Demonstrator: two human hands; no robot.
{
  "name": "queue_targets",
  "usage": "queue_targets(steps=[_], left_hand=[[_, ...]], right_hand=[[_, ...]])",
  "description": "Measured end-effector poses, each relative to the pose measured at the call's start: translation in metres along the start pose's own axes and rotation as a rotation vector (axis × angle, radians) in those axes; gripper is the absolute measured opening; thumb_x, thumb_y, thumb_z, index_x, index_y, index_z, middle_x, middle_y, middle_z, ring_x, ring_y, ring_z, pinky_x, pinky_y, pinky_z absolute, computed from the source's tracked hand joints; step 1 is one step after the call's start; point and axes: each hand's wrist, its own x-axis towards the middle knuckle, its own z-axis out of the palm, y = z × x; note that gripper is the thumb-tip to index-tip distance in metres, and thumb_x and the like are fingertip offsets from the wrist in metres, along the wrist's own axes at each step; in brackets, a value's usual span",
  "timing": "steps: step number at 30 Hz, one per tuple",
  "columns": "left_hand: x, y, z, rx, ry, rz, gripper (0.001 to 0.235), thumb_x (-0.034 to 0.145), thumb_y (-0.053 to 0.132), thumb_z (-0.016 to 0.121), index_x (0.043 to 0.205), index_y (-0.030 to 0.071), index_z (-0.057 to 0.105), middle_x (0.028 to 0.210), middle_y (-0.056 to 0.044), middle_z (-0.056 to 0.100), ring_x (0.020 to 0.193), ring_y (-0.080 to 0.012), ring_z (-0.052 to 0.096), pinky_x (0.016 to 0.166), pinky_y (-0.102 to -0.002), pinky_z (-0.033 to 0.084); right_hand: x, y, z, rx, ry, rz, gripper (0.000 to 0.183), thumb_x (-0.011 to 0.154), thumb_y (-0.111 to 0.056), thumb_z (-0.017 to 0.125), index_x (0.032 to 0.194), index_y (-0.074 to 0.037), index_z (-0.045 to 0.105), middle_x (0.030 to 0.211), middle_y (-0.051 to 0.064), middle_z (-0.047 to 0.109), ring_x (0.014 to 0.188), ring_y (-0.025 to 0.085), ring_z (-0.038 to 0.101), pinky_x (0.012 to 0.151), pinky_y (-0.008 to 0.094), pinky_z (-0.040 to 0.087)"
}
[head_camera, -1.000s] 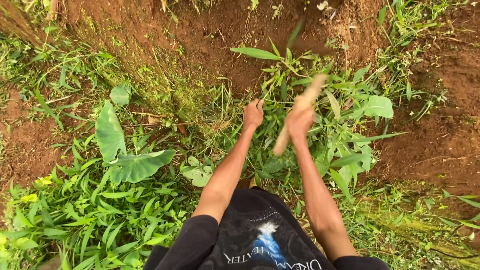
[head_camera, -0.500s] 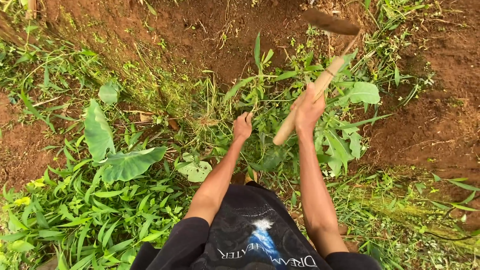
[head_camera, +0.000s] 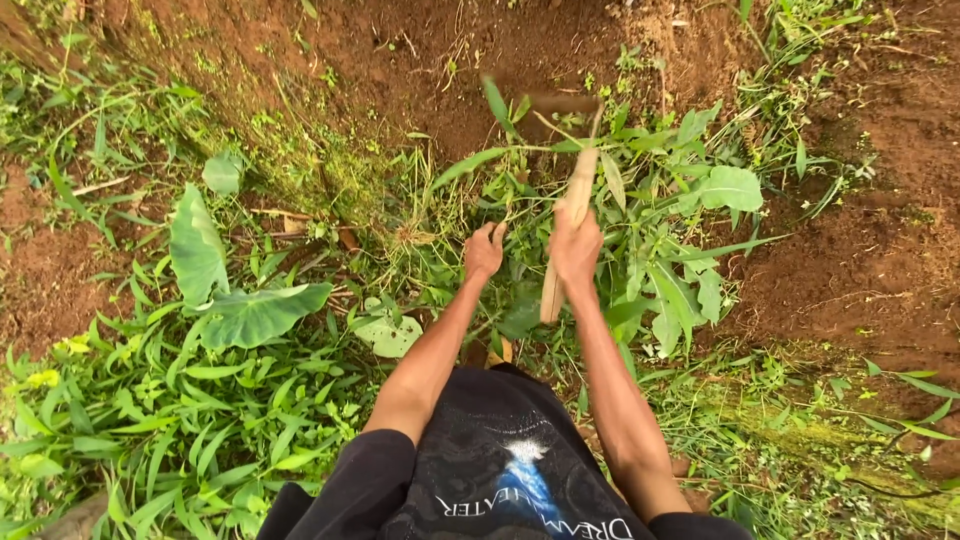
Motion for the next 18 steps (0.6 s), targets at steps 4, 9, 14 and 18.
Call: queue_targets(steps=[4,9,14,18], left_hand=[[-0.045,0.061,-0.018,0.068,0.277,0.085,0.043,0.107,0.042,0.055,0.134,0.009,0.061,0.131,-0.018,0.064,0.126,-0.0418,0.06,0.106,-0.067,0.047],[-0.077,0.14,-0.044,0.083,0.662,0.251,0.06,0.092,0.01,0.07,0.146,0.009,0.046,0.145,-0.02,0.043,0.135,-0.0365,0.042,0.118,-0.064,0.026],[-0.049,0.176,-0.052,-0.022,0.693,0.557,0.062,0.1,0.006,0.064,0.157,0.018,0.042,0.164,-0.022,0.03,0.151,-0.0436,0.035,0.122,-0.07,0.029],[0.012,0.161,-0.05,-0.099,0.58,0.378,0.066,0.104,0.018,0.064,0.163,0.022,0.034,0.171,-0.019,0.024,0.156,-0.0418,0.03,0.124,-0.07,0.028]], right_hand=[[0.02,-0.033,-0.002,0.085,0.09,-0.126,0.028,0.111,-0.028,0.05,0.108,0.0,0.055,0.06,0.003,0.057,0.046,0.012,0.059,0.043,0.021,0.052],[0.009,0.033,0.033,-0.225,-0.004,-0.066,0.035,0.108,-0.032,0.059,0.112,0.003,0.055,0.075,0.018,0.066,0.062,0.025,0.068,0.056,0.035,0.055],[-0.033,0.064,0.035,-0.348,-0.179,0.106,0.043,0.108,-0.041,0.056,0.108,0.002,0.06,0.071,0.015,0.067,0.061,0.022,0.066,0.055,0.035,0.055],[-0.039,0.07,0.019,-0.279,-0.137,0.087,0.045,0.108,-0.039,0.058,0.105,0.006,0.06,0.065,0.015,0.065,0.054,0.022,0.064,0.048,0.035,0.052]])
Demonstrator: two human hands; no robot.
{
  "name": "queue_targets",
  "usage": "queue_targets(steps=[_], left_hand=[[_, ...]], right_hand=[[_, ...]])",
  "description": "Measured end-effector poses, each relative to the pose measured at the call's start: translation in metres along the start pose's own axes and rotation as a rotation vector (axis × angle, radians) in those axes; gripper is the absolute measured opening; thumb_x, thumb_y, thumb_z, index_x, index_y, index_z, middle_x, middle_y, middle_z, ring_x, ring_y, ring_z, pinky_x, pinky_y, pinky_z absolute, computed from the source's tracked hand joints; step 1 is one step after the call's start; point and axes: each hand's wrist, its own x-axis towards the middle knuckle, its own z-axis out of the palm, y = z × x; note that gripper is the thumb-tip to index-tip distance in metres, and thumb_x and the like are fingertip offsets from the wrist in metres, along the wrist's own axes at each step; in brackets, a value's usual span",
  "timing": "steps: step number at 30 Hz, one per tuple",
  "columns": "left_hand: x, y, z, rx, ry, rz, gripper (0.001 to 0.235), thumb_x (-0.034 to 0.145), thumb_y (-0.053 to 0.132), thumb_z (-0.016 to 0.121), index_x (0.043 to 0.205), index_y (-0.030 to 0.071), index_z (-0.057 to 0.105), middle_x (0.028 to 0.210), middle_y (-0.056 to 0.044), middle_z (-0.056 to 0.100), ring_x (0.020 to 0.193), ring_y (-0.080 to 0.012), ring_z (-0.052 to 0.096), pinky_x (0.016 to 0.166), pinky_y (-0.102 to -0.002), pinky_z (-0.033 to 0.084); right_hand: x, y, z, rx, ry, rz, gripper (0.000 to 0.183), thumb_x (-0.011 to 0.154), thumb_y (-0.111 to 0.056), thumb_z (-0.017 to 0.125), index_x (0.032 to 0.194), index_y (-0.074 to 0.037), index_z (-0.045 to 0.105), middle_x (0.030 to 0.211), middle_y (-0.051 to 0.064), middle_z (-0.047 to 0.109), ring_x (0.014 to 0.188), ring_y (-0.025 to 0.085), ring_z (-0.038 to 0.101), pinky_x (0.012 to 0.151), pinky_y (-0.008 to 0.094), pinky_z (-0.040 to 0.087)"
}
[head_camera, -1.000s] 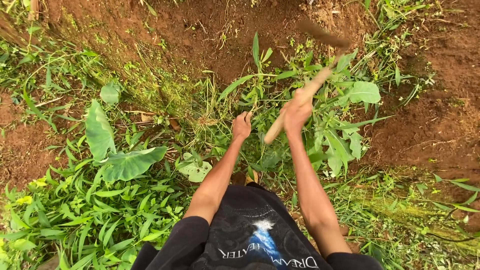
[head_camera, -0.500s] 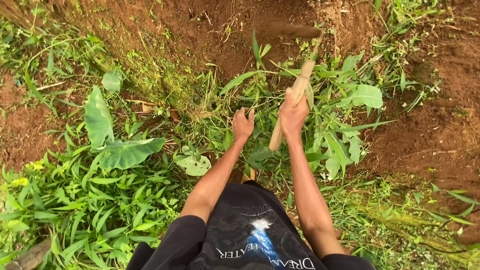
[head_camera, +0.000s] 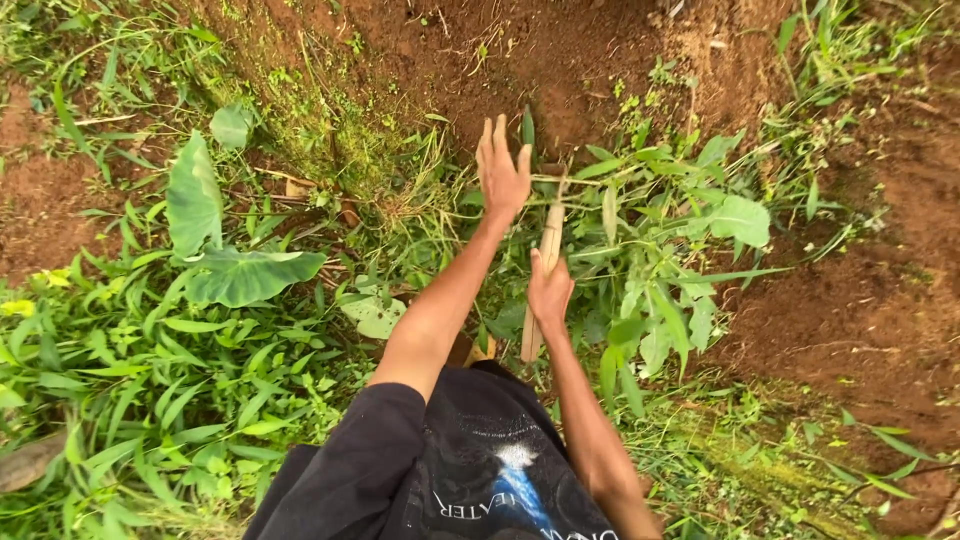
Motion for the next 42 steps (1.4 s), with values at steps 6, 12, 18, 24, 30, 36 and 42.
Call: queue_targets(steps=[6,12,18,24,30,36,42], left_hand=[[0.031,-0.086,0.042,-0.014,-0.44,-0.441,0.09,0.103,0.075,0.039,0.166,0.013,0.02,0.145,-0.017,0.063,0.145,-0.0396,0.05,0.125,-0.061,0.034],[0.017,-0.146,0.044,-0.121,-0.338,-0.3,0.063,0.113,0.058,0.033,0.081,0.014,0.065,0.061,-0.004,0.054,0.051,-0.0166,0.05,0.063,-0.048,0.047],[0.014,-0.144,0.003,-0.132,-0.453,-0.311,0.065,0.115,0.05,0.035,0.065,0.011,0.05,0.052,-0.001,0.037,0.043,-0.0147,0.026,0.054,-0.043,0.035],[0.027,-0.139,-0.031,0.014,-0.545,-0.396,0.066,0.109,0.054,0.037,0.108,-0.004,0.068,0.097,-0.029,0.07,0.096,-0.0455,0.073,0.087,-0.065,0.058],[0.005,-0.209,-0.049,0.234,-0.591,-0.532,0.062,0.108,0.057,0.036,0.124,0.007,0.069,0.116,-0.029,0.066,0.109,-0.0469,0.072,0.095,-0.065,0.057],[-0.005,-0.211,-0.078,0.446,-0.627,-0.503,0.054,0.11,0.042,0.033,0.114,-0.001,0.066,0.104,-0.021,0.074,0.104,-0.0364,0.075,0.089,-0.058,0.063],[0.039,-0.149,-0.115,0.333,-0.487,-0.369,0.049,0.099,0.033,0.056,0.136,0.001,0.06,0.138,-0.017,0.051,0.128,-0.0376,0.054,0.092,-0.063,0.059]], right_hand=[[0.004,-0.005,-0.032,0.157,0.213,0.028,0.039,0.1,-0.036,0.066,0.106,0.002,0.06,0.065,0.017,0.066,0.05,0.022,0.066,0.045,0.036,0.052],[0.017,-0.083,-0.051,0.277,0.26,-0.117,0.037,0.109,-0.032,0.056,0.113,0.005,0.056,0.067,0.011,0.064,0.05,0.017,0.064,0.046,0.028,0.055],[0.055,-0.115,0.018,0.377,0.395,-0.21,0.036,0.106,-0.037,0.058,0.108,-0.001,0.056,0.064,0.011,0.068,0.052,0.018,0.069,0.051,0.03,0.06],[0.036,-0.044,0.109,-0.301,-0.036,0.133,0.059,0.1,-0.059,0.049,0.116,-0.003,0.057,0.097,0.032,0.071,0.095,0.048,0.072,0.081,0.059,0.059],[0.026,-0.11,0.104,-0.036,0.216,0.027,0.045,0.106,-0.045,0.054,0.102,-0.001,0.054,0.072,0.024,0.068,0.061,0.034,0.069,0.059,0.044,0.056],[0.035,-0.132,0.118,0.135,0.376,-0.053,0.028,0.108,-0.021,0.056,0.114,0.006,0.047,0.074,0.016,0.063,0.056,0.023,0.06,0.052,0.036,0.054],[0.023,-0.109,0.132,0.022,0.245,0.217,0.049,0.102,-0.046,0.061,0.102,0.003,0.057,0.076,0.025,0.069,0.066,0.037,0.072,0.06,0.048,0.056]])
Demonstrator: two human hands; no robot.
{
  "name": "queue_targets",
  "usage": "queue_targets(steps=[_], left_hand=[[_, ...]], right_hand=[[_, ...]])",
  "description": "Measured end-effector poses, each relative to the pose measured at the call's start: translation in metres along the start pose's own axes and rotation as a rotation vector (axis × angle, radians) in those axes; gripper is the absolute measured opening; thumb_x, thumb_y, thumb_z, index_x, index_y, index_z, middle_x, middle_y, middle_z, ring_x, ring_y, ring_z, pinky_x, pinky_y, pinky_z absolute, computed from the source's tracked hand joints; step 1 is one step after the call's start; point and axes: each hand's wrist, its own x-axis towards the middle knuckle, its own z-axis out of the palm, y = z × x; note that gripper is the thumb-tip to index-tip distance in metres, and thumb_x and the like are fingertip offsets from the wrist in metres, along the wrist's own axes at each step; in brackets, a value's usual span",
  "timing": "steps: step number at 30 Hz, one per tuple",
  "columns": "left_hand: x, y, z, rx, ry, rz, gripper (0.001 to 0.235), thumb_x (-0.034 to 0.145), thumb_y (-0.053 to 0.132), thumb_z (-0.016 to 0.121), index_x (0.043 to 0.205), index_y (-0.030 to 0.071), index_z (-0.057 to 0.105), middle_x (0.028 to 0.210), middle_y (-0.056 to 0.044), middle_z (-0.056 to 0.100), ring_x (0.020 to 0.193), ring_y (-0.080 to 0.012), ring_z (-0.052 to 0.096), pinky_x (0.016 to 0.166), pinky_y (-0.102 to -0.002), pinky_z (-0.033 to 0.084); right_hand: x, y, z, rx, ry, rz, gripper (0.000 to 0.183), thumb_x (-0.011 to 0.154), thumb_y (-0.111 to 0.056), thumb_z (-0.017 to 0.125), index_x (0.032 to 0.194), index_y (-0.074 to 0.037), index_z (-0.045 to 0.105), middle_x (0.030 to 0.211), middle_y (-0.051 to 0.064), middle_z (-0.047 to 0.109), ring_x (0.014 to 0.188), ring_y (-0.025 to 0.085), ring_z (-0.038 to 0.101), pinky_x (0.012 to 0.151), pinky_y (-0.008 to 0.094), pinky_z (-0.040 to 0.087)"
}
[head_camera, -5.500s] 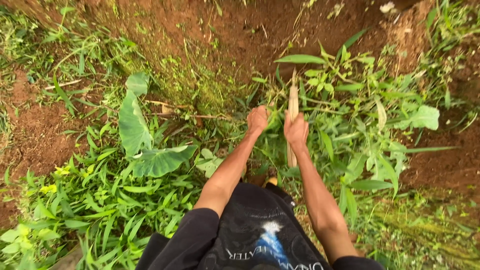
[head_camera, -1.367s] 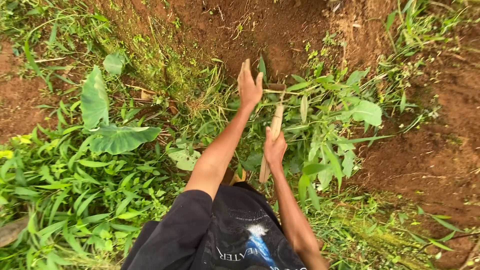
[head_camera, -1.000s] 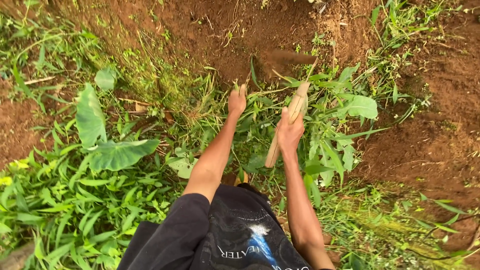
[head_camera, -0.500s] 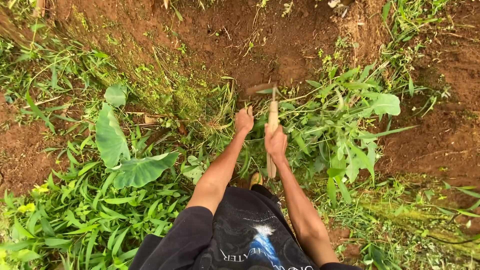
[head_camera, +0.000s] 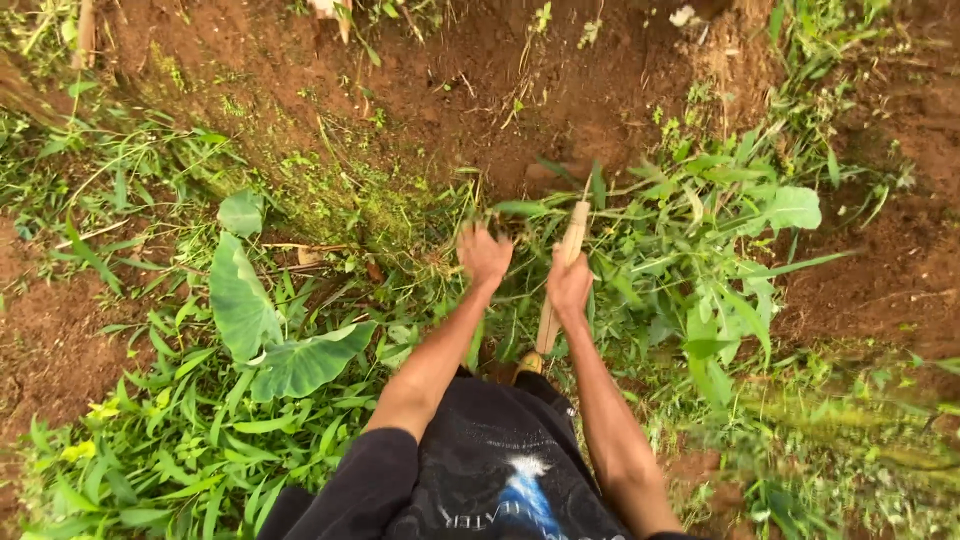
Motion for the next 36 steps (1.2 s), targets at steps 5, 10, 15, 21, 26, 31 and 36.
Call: queue_targets(steps=[5,10,15,21,26,31,36], left_hand=[[0.009,0.105,-0.062,-0.368,0.376,0.415,0.038,0.094,0.014,0.06,0.131,0.006,0.057,0.128,-0.017,0.057,0.127,-0.0352,0.058,0.109,-0.055,0.047],[0.098,0.16,-0.053,-0.503,0.28,0.405,0.061,0.104,0.045,0.06,0.145,0.002,0.046,0.139,-0.022,0.05,0.137,-0.0413,0.053,0.118,-0.059,0.043],[0.136,0.173,-0.03,-0.44,0.071,0.324,0.09,0.11,0.06,0.035,0.154,-0.018,0.023,0.144,-0.042,0.044,0.142,-0.0569,0.044,0.117,-0.072,0.039],[0.175,0.15,-0.017,-0.353,-0.016,0.346,0.049,0.106,0.053,0.047,0.085,0.015,0.072,0.084,-0.012,0.071,0.091,-0.0366,0.074,0.082,-0.056,0.059],[0.155,0.135,-0.039,-0.466,-0.052,0.463,0.038,0.112,0.03,0.047,0.086,0.009,0.065,0.075,-0.014,0.064,0.074,-0.027,0.066,0.071,-0.054,0.052],[0.151,0.107,-0.033,-0.401,-0.046,0.365,0.036,0.111,0.035,0.052,0.091,0.009,0.069,0.086,-0.014,0.068,0.088,-0.0311,0.07,0.084,-0.056,0.055],[0.131,0.055,-0.009,-0.343,-0.049,0.233,0.035,0.113,0.03,0.049,0.105,0.004,0.07,0.099,-0.019,0.073,0.104,-0.039,0.072,0.089,-0.061,0.059]], right_hand=[[-0.011,-0.019,-0.021,0.205,0.054,-0.05,0.038,0.108,-0.037,0.055,0.096,-0.001,0.057,0.061,0.015,0.065,0.051,0.022,0.068,0.049,0.035,0.056],[-0.001,-0.042,-0.036,0.278,0.11,-0.048,0.034,0.106,-0.035,0.058,0.095,-0.003,0.057,0.059,0.011,0.063,0.048,0.019,0.066,0.046,0.033,0.054],[0.03,-0.089,-0.067,0.213,0.098,-0.218,0.035,0.109,-0.034,0.054,0.099,-0.001,0.056,0.061,0.008,0.062,0.047,0.017,0.064,0.046,0.03,0.054],[0.07,-0.159,-0.066,0.41,0.074,-0.53,0.023,0.11,-0.02,0.05,0.11,0.003,0.053,0.06,0.004,0.06,0.046,0.013,0.062,0.045,0.021,0.052],[0.08,-0.104,-0.015,0.043,-0.098,-0.389,0.033,0.111,-0.027,0.053,0.108,0.006,0.055,0.061,0.01,0.06,0.044,0.016,0.055,0.041,0.029,0.048],[0.075,-0.117,-0.024,0.203,-0.085,-0.348,0.032,0.11,-0.025,0.055,0.112,0.007,0.055,0.062,0.007,0.06,0.046,0.015,0.056,0.043,0.026,0.049],[0.083,-0.135,-0.055,0.319,-0.002,-0.424,0.024,0.109,-0.024,0.053,0.107,0.0,0.055,0.06,0.003,0.061,0.046,0.013,0.062,0.043,0.025,0.052]])
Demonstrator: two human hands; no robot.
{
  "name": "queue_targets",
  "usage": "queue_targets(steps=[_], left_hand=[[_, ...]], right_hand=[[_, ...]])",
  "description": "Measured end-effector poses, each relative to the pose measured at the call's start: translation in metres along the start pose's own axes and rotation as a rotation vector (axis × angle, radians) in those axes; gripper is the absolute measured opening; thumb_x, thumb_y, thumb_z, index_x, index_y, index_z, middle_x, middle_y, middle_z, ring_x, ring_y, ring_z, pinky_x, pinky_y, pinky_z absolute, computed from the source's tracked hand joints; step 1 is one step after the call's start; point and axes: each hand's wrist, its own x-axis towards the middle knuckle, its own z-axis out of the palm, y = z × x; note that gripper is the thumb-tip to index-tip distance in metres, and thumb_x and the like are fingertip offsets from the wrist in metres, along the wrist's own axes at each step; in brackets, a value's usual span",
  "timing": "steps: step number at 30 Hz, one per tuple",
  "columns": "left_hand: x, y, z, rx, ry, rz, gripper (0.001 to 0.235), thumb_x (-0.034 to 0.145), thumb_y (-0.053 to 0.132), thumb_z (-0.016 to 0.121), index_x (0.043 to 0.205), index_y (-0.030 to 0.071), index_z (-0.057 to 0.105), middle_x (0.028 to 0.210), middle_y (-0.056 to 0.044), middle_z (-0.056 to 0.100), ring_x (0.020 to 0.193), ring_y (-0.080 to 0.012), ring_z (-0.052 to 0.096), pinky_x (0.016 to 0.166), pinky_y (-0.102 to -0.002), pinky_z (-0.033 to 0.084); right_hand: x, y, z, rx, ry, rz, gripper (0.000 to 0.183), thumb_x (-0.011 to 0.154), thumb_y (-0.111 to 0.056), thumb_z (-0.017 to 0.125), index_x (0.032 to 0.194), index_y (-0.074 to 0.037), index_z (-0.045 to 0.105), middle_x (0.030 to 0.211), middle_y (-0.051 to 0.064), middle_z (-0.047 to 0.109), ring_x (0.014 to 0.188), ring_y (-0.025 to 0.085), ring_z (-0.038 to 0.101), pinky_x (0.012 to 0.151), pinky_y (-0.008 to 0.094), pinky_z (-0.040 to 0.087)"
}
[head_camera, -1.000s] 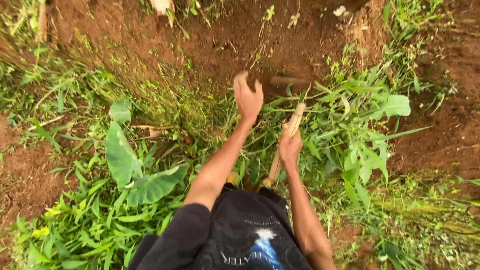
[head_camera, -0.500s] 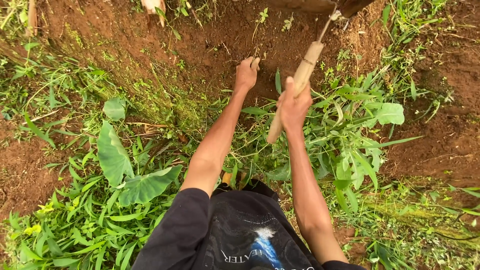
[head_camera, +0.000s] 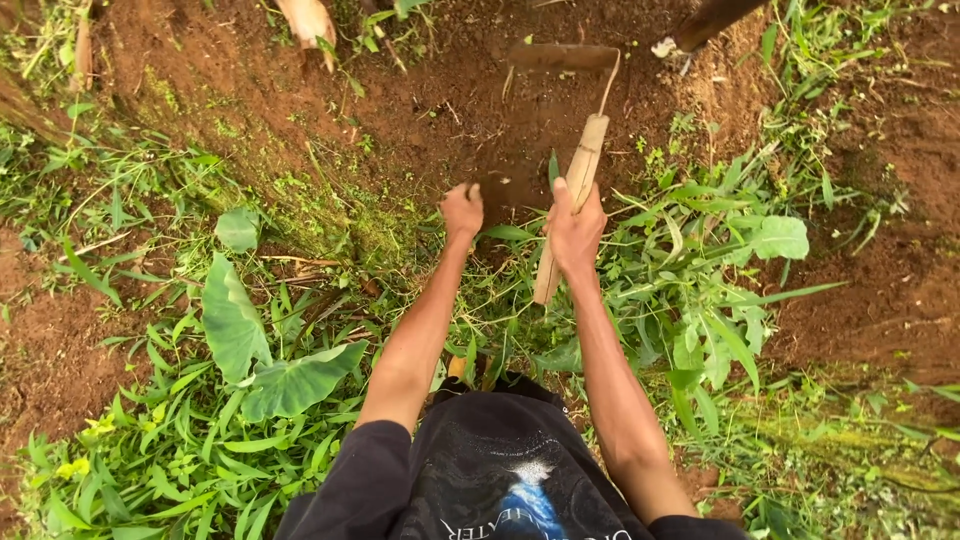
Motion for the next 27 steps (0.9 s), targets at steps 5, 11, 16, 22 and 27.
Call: queue_targets(steps=[5,11,16,22,27], left_hand=[[-0.064,0.023,-0.003,0.369,0.261,-0.198,0.026,0.106,0.02,0.06,0.129,0.009,0.055,0.135,-0.018,0.047,0.121,-0.0341,0.052,0.1,-0.05,0.046],[-0.127,0.084,0.051,0.254,0.382,0.159,0.017,0.093,0.012,0.071,0.106,0.015,0.061,0.118,-0.012,0.057,0.115,-0.0305,0.054,0.098,-0.052,0.042],[-0.17,0.146,0.123,0.09,0.154,0.325,0.02,0.094,0.028,0.073,0.11,0.017,0.067,0.113,-0.004,0.065,0.116,-0.0303,0.062,0.101,-0.052,0.046],[-0.226,0.248,0.249,-0.094,-0.13,0.106,0.093,0.088,0.063,0.069,0.143,-0.006,0.039,0.144,-0.03,0.043,0.139,-0.0464,0.042,0.114,-0.063,0.036],[-0.207,0.243,0.396,-0.069,0.147,-0.004,0.112,0.085,0.061,0.075,0.156,-0.011,0.027,0.155,-0.043,0.029,0.146,-0.0571,0.035,0.117,-0.071,0.03]], right_hand=[[-0.023,-0.003,-0.044,0.134,0.054,0.207,0.025,0.111,-0.027,0.048,0.107,-0.003,0.055,0.06,0.001,0.057,0.047,0.013,0.06,0.044,0.024,0.052],[-0.053,0.028,-0.127,0.223,0.305,0.31,0.028,0.108,-0.035,0.054,0.099,-0.009,0.054,0.058,0.005,0.059,0.044,0.016,0.062,0.043,0.028,0.054],[-0.029,0.041,-0.208,0.275,0.391,0.264,0.034,0.108,-0.042,0.054,0.098,-0.009,0.053,0.06,0.01,0.062,0.045,0.018,0.065,0.041,0.029,0.056],[-0.028,0.099,-0.312,0.316,0.35,0.265,0.034,0.109,-0.04,0.052,0.1,-0.008,0.054,0.061,0.01,0.061,0.045,0.018,0.064,0.043,0.031,0.056],[-0.021,0.157,-0.403,0.295,0.199,0.311,0.033,0.11,-0.035,0.051,0.098,-0.005,0.054,0.058,0.01,0.06,0.043,0.017,0.061,0.043,0.03,0.054]])
